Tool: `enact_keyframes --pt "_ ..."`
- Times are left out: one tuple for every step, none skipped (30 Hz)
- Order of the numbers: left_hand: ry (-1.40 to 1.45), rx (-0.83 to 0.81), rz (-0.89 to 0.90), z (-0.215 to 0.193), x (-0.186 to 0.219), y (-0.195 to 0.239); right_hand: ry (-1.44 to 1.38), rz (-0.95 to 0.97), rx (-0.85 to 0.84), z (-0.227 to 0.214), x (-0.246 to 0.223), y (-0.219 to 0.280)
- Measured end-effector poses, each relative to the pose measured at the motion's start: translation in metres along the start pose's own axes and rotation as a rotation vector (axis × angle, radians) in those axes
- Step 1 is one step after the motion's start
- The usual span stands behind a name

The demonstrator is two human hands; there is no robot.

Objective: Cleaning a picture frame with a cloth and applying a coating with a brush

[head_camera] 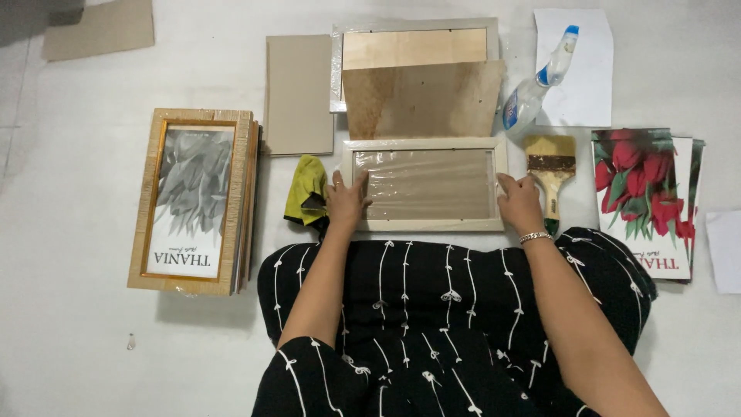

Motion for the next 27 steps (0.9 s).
enact_keyframes --pt "0.001 0.001 0.001 0.004 -0.003 -0.004 0.001 0.0 0.001 -0.003 -0.002 0.002" --pt "0.01 0.017 0.022 0.008 -0.005 -0.006 -0.02 0.013 0.006 -0.006 -0.003 0.005" --pt "0.019 0.033 0.043 0.011 -0.008 -0.009 -0.041 0.026 0.011 -0.009 -0.003 0.008" --pt "0.021 0.031 0.044 0.009 -0.009 -0.007 -0.039 0.028 0.011 -0.005 -0.002 0.006" --pt "0.06 0.013 0.046 0.008 -0.01 -0.006 -0.06 0.045 -0.029 0.001 0.001 0.004" --pt "0.099 -0.004 0.047 0.006 -0.013 -0.005 -0.082 0.059 -0.069 0.007 0.002 0.002" --pt "0.101 -0.004 0.046 0.009 -0.016 -0.008 -0.08 0.059 -0.07 0.004 -0.001 0.004" --pt "0.089 -0.026 0.053 0.012 -0.02 -0.012 -0.08 0.057 -0.08 0.002 -0.004 0.006" --pt "0.078 -0.048 0.06 0.016 -0.024 -0.015 -0.079 0.054 -0.09 0.0 -0.007 0.008" --pt "0.078 -0.048 0.059 0.014 -0.026 -0.015 -0.079 0.054 -0.091 -0.003 -0.009 0.009" --pt "0.101 -0.068 0.065 0.013 -0.027 -0.015 -0.085 0.05 -0.097 -0.004 -0.011 0.011" --pt "0.123 -0.087 0.069 0.011 -0.029 -0.014 -0.091 0.044 -0.104 -0.006 -0.013 0.012" --pt "0.123 -0.086 0.067 0.01 -0.03 -0.012 -0.091 0.042 -0.106 -0.004 -0.012 0.01" --pt "0.074 -0.066 0.109 0.008 -0.027 -0.01 -0.085 0.043 -0.107 -0.002 -0.009 0.009" --pt "0.026 -0.046 0.151 0.006 -0.025 -0.008 -0.079 0.045 -0.107 -0.001 -0.007 0.007" --pt "0.027 -0.046 0.151 0.007 -0.024 -0.009 -0.078 0.045 -0.107 0.002 -0.004 0.006" --pt "0.038 -0.08 0.118 0.01 -0.026 -0.011 -0.064 0.037 -0.084 0.004 -0.002 0.004" --pt "0.05 -0.115 0.085 0.014 -0.028 -0.012 -0.05 0.031 -0.06 0.006 0.001 0.003" --pt "0.051 -0.116 0.086 0.017 -0.03 -0.014 -0.049 0.032 -0.061 0.003 -0.003 0.006" --pt "0.074 -0.12 0.088 0.019 -0.032 -0.016 -0.043 -0.021 0.025 -0.006 -0.011 0.008" --pt "0.097 -0.123 0.091 0.022 -0.034 -0.019 -0.037 -0.074 0.111 -0.015 -0.019 0.011" --pt "0.097 -0.122 0.091 0.021 -0.034 -0.018 -0.037 -0.074 0.111 -0.007 -0.014 0.006" --pt "0.099 -0.117 0.098 0.02 -0.034 -0.017 0.005 -0.143 0.157 -0.002 -0.013 0.003" --pt "0.101 -0.111 0.105 0.018 -0.034 -0.017 0.047 -0.211 0.203 0.004 -0.013 0.0" --pt "0.1 -0.11 0.104 0.016 -0.035 -0.016 0.046 -0.212 0.204 0.001 -0.02 0.004" --pt "0.135 -0.127 0.103 0.015 -0.036 -0.016 0.081 -0.228 0.163 0.001 -0.028 0.008" --pt "0.17 -0.143 0.101 0.015 -0.036 -0.016 0.116 -0.244 0.122 0.001 -0.037 0.011"
Point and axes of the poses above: each hand's wrist, its own y-axis away from the middle knuckle, its own z-axis out of the palm, x = y × z, the point moved 7 cm from there along -y, towards the middle knuckle, and after that the axes turned 3 degrees about -x, right-handed, at the moved point
